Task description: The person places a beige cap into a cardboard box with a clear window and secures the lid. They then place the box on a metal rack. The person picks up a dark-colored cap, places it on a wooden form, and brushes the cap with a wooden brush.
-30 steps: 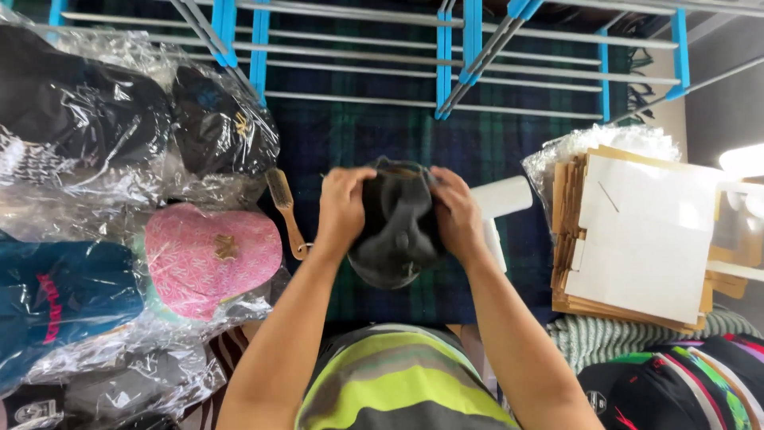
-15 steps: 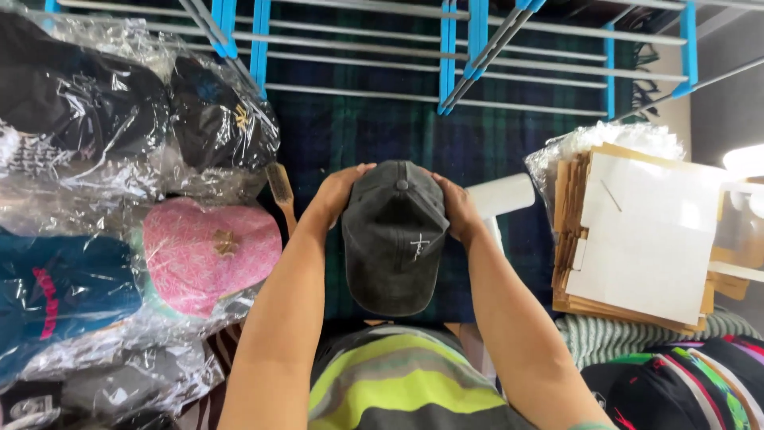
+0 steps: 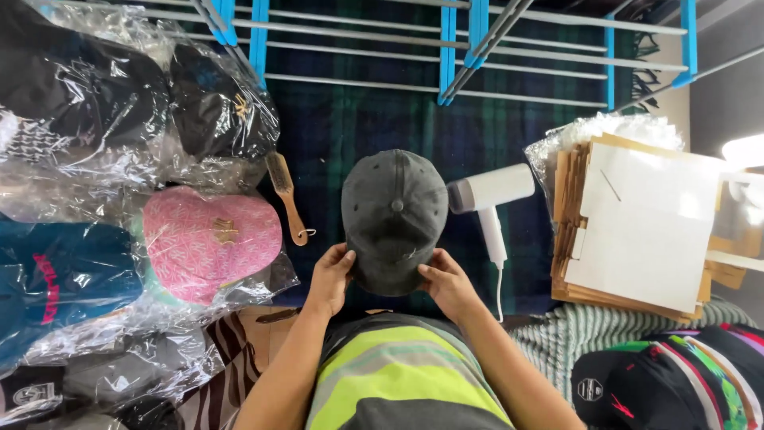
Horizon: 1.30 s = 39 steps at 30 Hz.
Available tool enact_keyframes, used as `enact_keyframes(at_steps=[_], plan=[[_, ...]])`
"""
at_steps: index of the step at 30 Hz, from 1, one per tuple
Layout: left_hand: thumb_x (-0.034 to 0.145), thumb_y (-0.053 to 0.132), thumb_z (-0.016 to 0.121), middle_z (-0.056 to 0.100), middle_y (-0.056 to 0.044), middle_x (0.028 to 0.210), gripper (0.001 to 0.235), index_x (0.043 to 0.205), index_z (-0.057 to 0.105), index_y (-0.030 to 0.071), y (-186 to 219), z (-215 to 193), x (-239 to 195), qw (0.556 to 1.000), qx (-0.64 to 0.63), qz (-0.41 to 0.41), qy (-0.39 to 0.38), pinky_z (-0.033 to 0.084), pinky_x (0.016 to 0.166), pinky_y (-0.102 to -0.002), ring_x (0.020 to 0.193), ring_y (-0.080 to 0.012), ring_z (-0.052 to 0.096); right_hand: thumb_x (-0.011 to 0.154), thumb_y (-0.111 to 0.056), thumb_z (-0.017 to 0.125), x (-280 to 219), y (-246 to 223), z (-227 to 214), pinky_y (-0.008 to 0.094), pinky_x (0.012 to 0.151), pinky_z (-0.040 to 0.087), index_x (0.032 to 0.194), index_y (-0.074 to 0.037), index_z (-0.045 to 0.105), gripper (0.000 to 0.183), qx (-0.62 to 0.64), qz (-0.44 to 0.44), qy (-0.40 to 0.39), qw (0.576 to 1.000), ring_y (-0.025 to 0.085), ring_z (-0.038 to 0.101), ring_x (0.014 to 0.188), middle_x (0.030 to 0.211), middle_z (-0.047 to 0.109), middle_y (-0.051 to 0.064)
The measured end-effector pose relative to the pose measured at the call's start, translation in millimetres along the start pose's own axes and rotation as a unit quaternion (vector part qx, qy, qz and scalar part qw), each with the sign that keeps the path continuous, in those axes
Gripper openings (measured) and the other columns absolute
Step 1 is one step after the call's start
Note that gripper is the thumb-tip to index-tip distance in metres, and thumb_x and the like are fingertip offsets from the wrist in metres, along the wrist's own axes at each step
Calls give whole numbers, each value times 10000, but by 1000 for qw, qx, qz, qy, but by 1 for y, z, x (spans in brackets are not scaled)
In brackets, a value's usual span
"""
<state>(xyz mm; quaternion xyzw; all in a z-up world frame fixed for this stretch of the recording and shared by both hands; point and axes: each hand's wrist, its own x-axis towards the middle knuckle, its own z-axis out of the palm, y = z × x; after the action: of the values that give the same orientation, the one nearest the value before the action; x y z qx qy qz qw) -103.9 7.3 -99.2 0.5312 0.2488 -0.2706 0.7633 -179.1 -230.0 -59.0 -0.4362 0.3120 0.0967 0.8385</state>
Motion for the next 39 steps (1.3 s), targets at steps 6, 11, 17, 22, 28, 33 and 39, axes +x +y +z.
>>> enact_keyframes(at_steps=[6, 11, 17, 22, 28, 33, 39], plan=[[998, 168, 662, 623, -195, 1172, 385, 1360, 583, 63, 55, 4, -22, 984, 105, 143, 4, 500, 893, -472, 1094, -329, 573, 869, 65, 605, 13, -31, -2, 426, 770, 590, 1213, -35, 628, 359, -112, -97, 83, 986, 319, 696, 936, 1122, 628, 163], [1055, 253, 585, 484, -191, 1533, 488, 1508, 510, 88, 169, 64, -35, 886, 246, 384, -82, 298, 1200, -526, 1498, -380, 327, 982, -191, 575, -4, -142, 72, 459, 1058, 481, 1470, -38, 538, 513, -384, -331, 66, 860, 363, 514, 1368, 1515, 488, 232], [1040, 509, 547, 567, -58, 1493, 440, 1391, 653, 266, 187, 104, 20, 831, 359, 376, -201, 373, 1179, -470, 1429, -313, 463, 1091, -344, 494, 68, -157, 87, 437, 1230, 293, 1471, -151, 585, 435, -446, -302, -71, 839, 289, 412, 1467, 1513, 537, 137], [959, 726, 443, 629, -54, 1418, 623, 1409, 628, 336, 184, 104, 42, 879, 428, 165, -130, 363, 1192, -420, 1371, -284, 523, 1057, -438, 456, 61, -162, 108, 401, 1198, 356, 1326, -188, 722, 453, -330, -171, -36, 928, 218, 556, 1354, 1371, 671, 77], [1000, 542, 518, 616, -156, 1436, 541, 1375, 681, 189, 205, 117, -7, 941, 281, 131, -135, 351, 1208, -432, 1396, -311, 508, 1060, -409, 402, 58, -145, 94, 440, 1213, 320, 1394, -126, 667, 512, -303, -232, -10, 924, 297, 516, 1392, 1437, 621, 140], [1073, 458, 460, 614, -188, 1414, 513, 1382, 658, 100, 165, 84, 40, 946, 232, 191, -121, 335, 1212, -426, 1361, -296, 531, 1097, -364, 356, 60, -123, 63, 455, 1228, 290, 1422, -71, 623, 513, -285, -257, 0, 923, 322, 477, 1417, 1469, 578, 184], [1079, 396, 451, 517, -210, 1510, 543, 1529, 494, 96, 134, 73, 6, 926, 241, 282, -73, 327, 1204, -452, 1418, -317, 452, 1084, -345, 423, 46, -95, 75, 493, 1232, 261, 1500, -34, 514, 527, -207, -297, 36, 931, 317, 411, 1448, 1526, 503, 219]])
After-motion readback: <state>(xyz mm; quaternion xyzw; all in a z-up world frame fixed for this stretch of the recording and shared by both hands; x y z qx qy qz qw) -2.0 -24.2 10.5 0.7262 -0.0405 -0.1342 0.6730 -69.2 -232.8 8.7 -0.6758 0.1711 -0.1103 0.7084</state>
